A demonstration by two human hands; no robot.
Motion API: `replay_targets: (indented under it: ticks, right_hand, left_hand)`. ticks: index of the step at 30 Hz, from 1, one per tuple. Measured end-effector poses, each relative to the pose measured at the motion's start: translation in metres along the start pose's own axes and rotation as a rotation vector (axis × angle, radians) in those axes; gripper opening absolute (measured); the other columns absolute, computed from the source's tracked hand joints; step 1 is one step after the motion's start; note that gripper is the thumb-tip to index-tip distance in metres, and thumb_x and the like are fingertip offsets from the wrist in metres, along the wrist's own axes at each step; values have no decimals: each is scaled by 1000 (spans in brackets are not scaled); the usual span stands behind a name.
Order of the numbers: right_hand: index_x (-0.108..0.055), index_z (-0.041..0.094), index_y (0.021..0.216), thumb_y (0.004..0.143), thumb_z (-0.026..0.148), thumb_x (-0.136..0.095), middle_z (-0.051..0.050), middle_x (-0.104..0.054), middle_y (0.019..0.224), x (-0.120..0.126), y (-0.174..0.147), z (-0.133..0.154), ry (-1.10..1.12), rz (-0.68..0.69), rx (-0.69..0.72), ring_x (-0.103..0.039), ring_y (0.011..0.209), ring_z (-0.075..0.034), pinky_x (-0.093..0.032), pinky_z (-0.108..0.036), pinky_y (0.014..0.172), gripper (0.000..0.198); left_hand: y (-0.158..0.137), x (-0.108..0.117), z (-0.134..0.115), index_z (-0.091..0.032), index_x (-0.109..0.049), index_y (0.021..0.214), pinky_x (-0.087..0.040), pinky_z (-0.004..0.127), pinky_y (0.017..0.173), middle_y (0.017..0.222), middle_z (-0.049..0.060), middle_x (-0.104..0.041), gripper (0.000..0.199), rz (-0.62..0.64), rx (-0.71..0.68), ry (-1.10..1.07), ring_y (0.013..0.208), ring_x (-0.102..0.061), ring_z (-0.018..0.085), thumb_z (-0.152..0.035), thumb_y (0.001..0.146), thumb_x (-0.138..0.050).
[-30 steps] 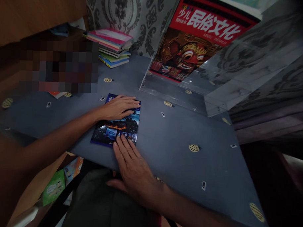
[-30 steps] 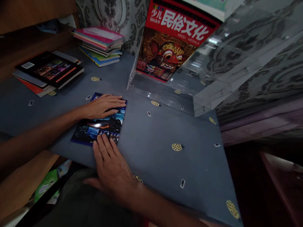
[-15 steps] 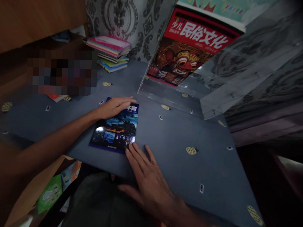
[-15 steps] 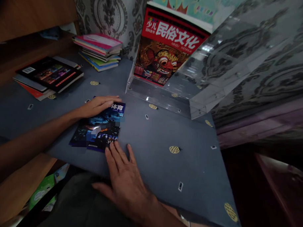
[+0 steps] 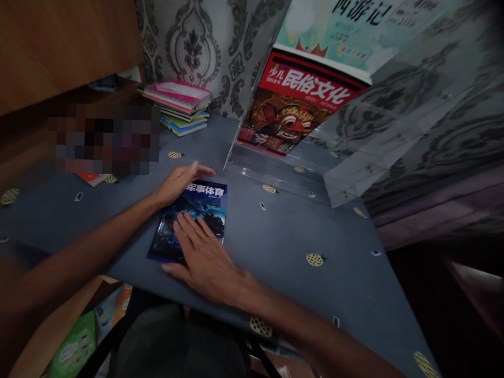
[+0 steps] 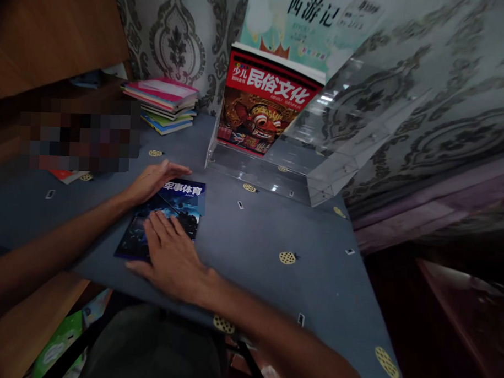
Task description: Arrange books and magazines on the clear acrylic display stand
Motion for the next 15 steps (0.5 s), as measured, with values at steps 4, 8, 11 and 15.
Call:
replay_targets:
  ticks: [4,8,11,15]
  right_hand:
    - [-35,2,154,103,54,-40,-22,-29,163,10,2,-25,-32,-29,-143,-19,154,-29,-18,-51,127,73]
    - [-33,-3,153,103,48,-42,-24,-25,163,19,5,-53,-82,-67,-290,-15,155,-30,-16,-50,127,73]
    - [-32,-2,154,103,50,-40,-23,-24,163,23,4,-66,-100,-111,-365,-14,155,-30,-17,-53,126,74]
    - [-33,2,155,102,51,-39,-21,-25,164,26,4,-68,-136,-135,-397,-15,155,-31,-19,-54,125,73]
  left_hand:
    - [-1,1,2,-18,-76,109,-39,42,115,120,11,-74,63,6,17,40,126,-62,26,-68,95,-41]
    - [-1,0,4,-16,-75,112,-41,41,114,123,12,-73,64,26,15,71,125,-62,26,-68,95,-40]
    - [0,-2,1,-16,-74,112,-41,40,113,123,12,-73,65,25,-1,88,124,-63,26,-67,96,-39]
    - [-4,11,-12,-15,-73,113,-43,41,111,123,12,-73,63,-102,-26,269,122,-63,27,-65,95,-40]
Point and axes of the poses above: each hand's wrist, its own y-axis towards the middle knuckle, its own x-axis out of the back of the hand, z = x × y, the point moved 7 cm from there along y, towards the middle knuckle
